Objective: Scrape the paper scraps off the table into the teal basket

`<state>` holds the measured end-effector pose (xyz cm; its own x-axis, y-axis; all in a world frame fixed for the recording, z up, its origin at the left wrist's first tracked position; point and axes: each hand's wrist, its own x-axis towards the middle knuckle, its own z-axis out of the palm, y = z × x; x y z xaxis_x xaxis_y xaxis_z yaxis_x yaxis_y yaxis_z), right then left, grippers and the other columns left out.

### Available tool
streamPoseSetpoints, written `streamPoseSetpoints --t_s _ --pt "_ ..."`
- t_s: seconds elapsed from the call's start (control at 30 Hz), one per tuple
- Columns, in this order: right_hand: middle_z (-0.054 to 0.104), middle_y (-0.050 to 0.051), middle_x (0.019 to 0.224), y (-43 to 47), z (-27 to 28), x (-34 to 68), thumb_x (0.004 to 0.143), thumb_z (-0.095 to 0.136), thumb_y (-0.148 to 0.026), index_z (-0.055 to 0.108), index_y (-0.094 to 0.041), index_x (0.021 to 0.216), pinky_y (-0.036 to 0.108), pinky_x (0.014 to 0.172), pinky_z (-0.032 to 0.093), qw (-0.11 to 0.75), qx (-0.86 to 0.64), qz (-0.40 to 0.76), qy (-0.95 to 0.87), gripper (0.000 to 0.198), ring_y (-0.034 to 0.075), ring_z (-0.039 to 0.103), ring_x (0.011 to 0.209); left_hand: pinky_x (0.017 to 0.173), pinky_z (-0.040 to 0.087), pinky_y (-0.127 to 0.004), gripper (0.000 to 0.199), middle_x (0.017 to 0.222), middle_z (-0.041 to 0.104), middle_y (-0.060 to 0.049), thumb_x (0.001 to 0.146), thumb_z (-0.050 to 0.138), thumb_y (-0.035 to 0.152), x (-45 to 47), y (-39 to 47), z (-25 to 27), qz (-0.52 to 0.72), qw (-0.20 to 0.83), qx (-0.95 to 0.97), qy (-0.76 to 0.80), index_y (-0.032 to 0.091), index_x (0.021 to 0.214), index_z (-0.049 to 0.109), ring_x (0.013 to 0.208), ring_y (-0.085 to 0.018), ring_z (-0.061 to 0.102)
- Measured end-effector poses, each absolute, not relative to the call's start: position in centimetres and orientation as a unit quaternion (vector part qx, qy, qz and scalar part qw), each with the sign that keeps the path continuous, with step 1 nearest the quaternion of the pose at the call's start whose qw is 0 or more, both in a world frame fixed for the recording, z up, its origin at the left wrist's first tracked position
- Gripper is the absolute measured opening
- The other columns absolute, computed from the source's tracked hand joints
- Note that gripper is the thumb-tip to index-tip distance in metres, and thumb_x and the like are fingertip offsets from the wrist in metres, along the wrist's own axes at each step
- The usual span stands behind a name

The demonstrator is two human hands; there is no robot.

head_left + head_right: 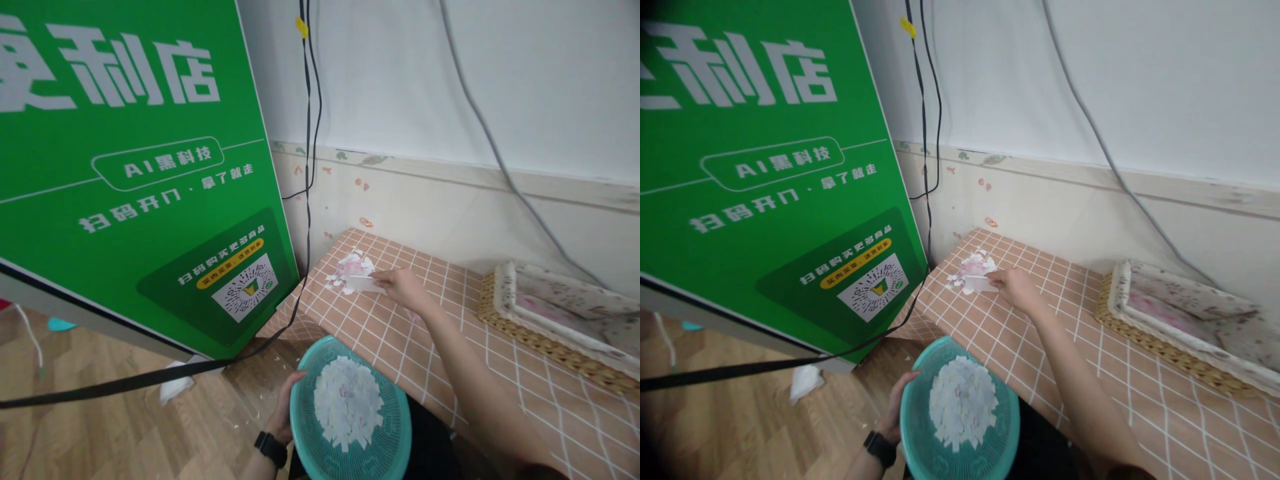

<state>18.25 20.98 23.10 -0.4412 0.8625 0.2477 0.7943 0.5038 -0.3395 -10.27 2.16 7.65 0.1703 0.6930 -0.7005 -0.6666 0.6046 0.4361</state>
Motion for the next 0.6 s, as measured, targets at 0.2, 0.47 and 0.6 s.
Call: streamPoseSetpoints --t_s 0.2,0.47,0.6 --pt "0.070 0.001 0.098 21.8 24.0 20.5 0.082 0.050 -0.020 0.066 -0.031 0.107 0.029 0.071 0.048 0.205 -0.496 0.094 -0.839 0.033 0.021 0.066 0.087 0.073 0.051 -0.036 0.017 0.101 0.065 -0.007 0.083 0.054 0.034 -8.6 1.9 8.2 0.432 0.744 0.026 0.509 0.025 0.094 0.064 0.090 -0.022 0.060" --pt "0.068 0.000 0.103 22.3 23.2 21.1 0.080 0.052 -0.020 0.068 -0.029 0.105 0.030 0.074 0.049 0.210 -0.480 0.145 -0.839 0.031 0.020 0.065 0.090 0.079 0.050 -0.037 0.021 0.117 0.057 -0.006 0.086 0.051 0.031 -6.9 1.0 9.5 0.457 0.722 0.038 0.518 0.028 0.105 0.059 0.100 -0.021 0.055" --pt "0.070 0.000 0.095 22.4 23.6 22.0 0.080 0.053 -0.023 0.068 -0.029 0.104 0.029 0.067 0.049 0.217 -0.517 0.134 -0.817 0.030 0.021 0.066 0.082 0.079 0.050 -0.038 0.020 0.116 0.058 -0.006 0.086 0.052 0.029 -6.6 1.0 9.9 0.466 0.718 0.038 0.516 0.028 0.105 0.059 0.100 -0.022 0.055"
